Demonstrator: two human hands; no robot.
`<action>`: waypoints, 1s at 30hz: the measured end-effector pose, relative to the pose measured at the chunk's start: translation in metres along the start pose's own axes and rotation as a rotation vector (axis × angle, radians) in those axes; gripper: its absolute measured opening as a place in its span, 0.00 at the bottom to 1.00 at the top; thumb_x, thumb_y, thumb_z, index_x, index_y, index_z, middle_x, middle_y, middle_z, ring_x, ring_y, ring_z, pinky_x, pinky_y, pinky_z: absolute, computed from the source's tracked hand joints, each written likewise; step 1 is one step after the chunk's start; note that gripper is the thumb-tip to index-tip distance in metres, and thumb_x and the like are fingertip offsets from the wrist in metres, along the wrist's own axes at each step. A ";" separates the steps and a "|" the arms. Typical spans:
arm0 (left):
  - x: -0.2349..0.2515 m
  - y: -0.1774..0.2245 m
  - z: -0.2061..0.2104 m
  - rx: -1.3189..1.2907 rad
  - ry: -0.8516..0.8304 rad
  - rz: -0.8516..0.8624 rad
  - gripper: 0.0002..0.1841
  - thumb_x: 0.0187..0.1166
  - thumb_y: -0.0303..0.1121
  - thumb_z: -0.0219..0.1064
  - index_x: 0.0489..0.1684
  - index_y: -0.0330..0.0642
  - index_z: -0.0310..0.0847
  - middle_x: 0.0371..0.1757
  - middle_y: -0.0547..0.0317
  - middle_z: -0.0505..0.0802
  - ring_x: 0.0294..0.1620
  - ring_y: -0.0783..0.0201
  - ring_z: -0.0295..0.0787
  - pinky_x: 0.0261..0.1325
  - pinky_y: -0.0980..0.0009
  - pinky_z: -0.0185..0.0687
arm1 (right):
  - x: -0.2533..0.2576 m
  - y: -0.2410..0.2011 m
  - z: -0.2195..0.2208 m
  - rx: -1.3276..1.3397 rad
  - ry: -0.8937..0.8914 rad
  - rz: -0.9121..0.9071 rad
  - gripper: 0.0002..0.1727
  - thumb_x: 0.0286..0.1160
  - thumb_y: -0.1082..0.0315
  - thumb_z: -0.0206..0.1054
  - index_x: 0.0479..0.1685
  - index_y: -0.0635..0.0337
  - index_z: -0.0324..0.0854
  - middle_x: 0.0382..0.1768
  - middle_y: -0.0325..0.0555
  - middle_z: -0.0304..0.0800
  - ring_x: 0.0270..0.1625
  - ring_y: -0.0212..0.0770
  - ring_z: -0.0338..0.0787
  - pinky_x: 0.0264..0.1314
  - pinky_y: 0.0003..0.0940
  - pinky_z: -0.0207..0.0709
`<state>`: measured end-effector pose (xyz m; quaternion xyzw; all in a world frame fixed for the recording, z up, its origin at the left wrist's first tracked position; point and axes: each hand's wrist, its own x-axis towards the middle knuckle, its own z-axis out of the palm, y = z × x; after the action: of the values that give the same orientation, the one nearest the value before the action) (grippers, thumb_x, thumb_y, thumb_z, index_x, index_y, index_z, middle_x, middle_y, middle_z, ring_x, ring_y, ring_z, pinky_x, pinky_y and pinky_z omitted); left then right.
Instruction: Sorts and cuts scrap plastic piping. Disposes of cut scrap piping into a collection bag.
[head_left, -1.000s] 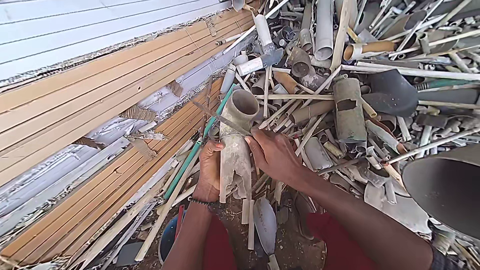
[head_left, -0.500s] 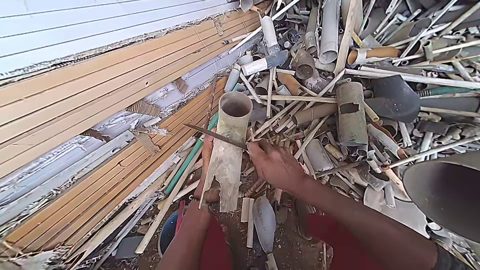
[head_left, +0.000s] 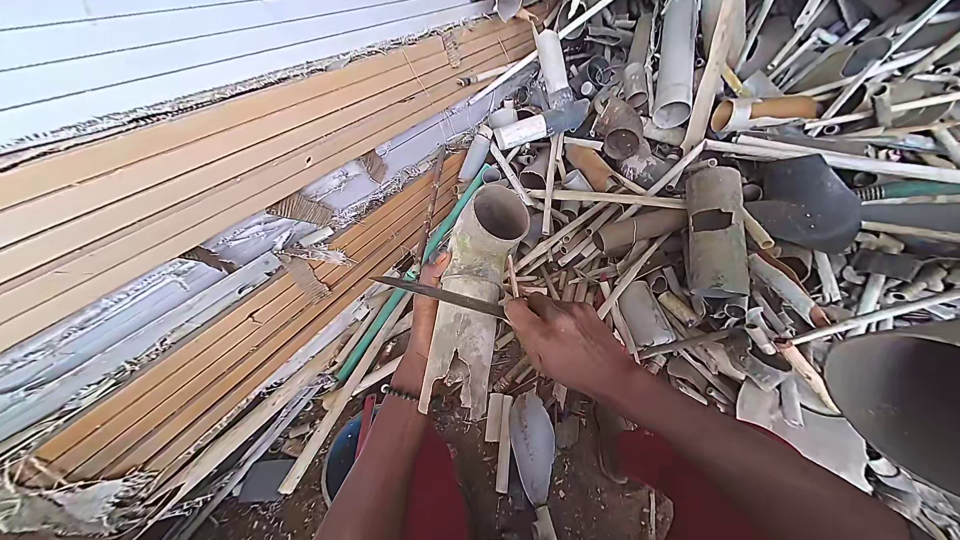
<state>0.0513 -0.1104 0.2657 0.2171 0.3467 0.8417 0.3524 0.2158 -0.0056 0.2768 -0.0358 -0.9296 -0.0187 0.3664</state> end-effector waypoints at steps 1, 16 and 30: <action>-0.001 0.000 0.005 -0.011 0.038 -0.022 0.19 0.94 0.44 0.42 0.60 0.48 0.79 0.47 0.60 0.94 0.48 0.71 0.93 0.49 0.71 0.91 | 0.001 0.005 0.002 -0.026 -0.002 0.003 0.10 0.79 0.68 0.59 0.46 0.59 0.86 0.24 0.53 0.85 0.18 0.53 0.86 0.15 0.43 0.75; -0.004 -0.007 0.037 0.096 0.075 -0.134 0.26 0.95 0.51 0.39 0.64 0.47 0.80 0.42 0.52 0.94 0.39 0.60 0.95 0.37 0.62 0.94 | 0.006 0.036 -0.004 -0.012 -0.143 0.255 0.17 0.88 0.61 0.53 0.51 0.61 0.85 0.23 0.52 0.84 0.22 0.57 0.88 0.21 0.51 0.77; -0.003 0.004 0.034 0.169 0.072 -0.034 0.23 0.96 0.45 0.38 0.60 0.50 0.82 0.42 0.64 0.95 0.42 0.74 0.93 0.43 0.75 0.92 | 0.016 0.016 -0.008 0.172 -0.189 0.356 0.17 0.90 0.60 0.54 0.50 0.65 0.82 0.19 0.50 0.81 0.24 0.53 0.87 0.25 0.48 0.78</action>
<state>0.0725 -0.1001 0.2914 0.2100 0.4326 0.8106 0.3342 0.2109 0.0111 0.2941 -0.1698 -0.9370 0.1291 0.2767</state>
